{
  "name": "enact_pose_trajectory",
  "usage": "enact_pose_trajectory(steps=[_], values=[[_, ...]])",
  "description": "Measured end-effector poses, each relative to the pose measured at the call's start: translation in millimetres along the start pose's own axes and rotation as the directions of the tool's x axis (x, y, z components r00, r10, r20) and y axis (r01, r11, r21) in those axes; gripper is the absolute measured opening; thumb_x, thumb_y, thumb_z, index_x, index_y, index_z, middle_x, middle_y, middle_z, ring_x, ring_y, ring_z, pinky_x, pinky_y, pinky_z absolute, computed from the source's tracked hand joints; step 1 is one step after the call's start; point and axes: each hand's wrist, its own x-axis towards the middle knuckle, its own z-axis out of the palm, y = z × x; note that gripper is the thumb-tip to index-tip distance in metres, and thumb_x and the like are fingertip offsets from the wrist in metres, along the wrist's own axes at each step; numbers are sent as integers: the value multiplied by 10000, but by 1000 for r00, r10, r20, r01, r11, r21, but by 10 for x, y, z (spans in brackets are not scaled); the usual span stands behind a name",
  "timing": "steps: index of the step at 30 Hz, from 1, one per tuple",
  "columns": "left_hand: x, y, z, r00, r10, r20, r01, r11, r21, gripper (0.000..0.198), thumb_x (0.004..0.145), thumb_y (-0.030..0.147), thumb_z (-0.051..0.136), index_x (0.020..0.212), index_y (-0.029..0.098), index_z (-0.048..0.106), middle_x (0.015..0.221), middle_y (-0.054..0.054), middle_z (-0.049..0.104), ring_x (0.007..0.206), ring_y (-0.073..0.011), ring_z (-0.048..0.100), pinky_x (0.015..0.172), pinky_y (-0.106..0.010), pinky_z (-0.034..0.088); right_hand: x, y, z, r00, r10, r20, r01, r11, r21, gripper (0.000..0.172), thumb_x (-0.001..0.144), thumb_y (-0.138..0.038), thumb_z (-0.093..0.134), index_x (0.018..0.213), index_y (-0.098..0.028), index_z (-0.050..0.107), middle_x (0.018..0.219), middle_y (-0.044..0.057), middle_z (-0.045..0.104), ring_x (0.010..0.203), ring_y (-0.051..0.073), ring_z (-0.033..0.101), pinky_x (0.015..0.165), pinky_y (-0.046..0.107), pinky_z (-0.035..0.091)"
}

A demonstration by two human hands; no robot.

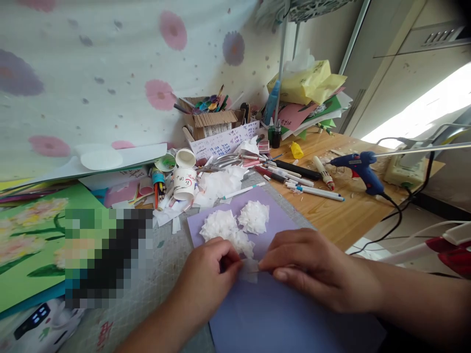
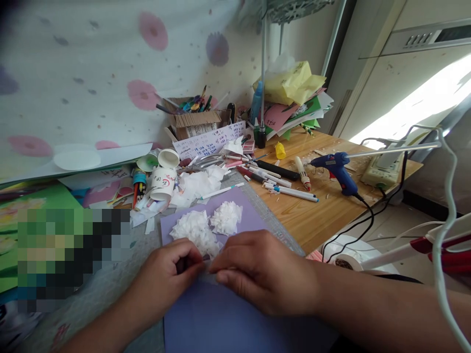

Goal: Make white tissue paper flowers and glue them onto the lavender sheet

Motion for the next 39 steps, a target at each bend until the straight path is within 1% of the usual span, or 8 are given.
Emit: enact_pose_trajectory(steps=[5,11,19,25,28,31,32,39], values=[[1,8,9,1000,28,-7,-28,999,24,123,703,93,559,621,184,572,657,24,551,599,-121,511,568,-241,382,0,89,134,996,-34,79,56,953,-299,244,937,-214,429,1030,-125,636,848,87,649,712,151,580,641,256,436],[-53,-16,-6,982,186,32,-189,970,155,158,766,82,542,678,191,616,709,4,570,692,-149,547,617,-265,388,-42,114,188,976,-143,162,209,812,-545,245,952,-211,401,1051,-131,610,780,46,629,589,141,513,532,278,354],[-136,-38,24,885,463,50,-444,806,392,185,821,118,522,661,170,600,680,-22,563,678,-182,504,631,-330,389,-35,126,169,973,-136,186,216,817,-534,235,959,-211,389,1027,-135,600,773,39,620,591,133,513,531,264,359],[-163,13,-51,879,465,105,-473,824,311,149,807,155,525,695,194,616,675,-11,572,668,-168,518,638,-318,388,-68,100,50,974,-224,-32,190,887,-421,160,916,-176,448,974,-122,587,767,61,646,645,144,578,595,264,421],[-105,-24,-143,909,410,-70,-372,877,303,185,826,166,470,679,198,577,654,0,563,648,-149,531,632,-286,398,-47,60,22,965,-257,-47,224,906,-359,163,911,-172,455,1000,-118,581,804,76,660,681,154,595,621,271,438],[76,-112,-298,925,213,-315,-96,933,347,141,845,230,464,756,208,571,675,12,585,625,-136,555,597,-246,423,-20,32,20,960,-279,-25,254,905,-342,169,906,-169,458,1012,-122,581,820,78,664,696,162,596,632,275,443],[165,-138,-360,927,158,-341,-14,921,390,103,837,250,483,838,213,580,719,14,610,646,-138,574,608,-241,438,-14,28,19,959,-281,-25,257,906,-335,170,905,-165,456,1013,-122,581,817,78,663,696,162,596,636,275,444],[892,-134,-587,952,98,-290,94,809,581,113,785,245,568,878,223,627,976,-29,650,913,-208,610,763,-289,452,-22,41,-2,960,-279,-16,259,910,-322,174,906,-171,451,995,-122,592,809,80,657,700,166,593,644,281,444]])
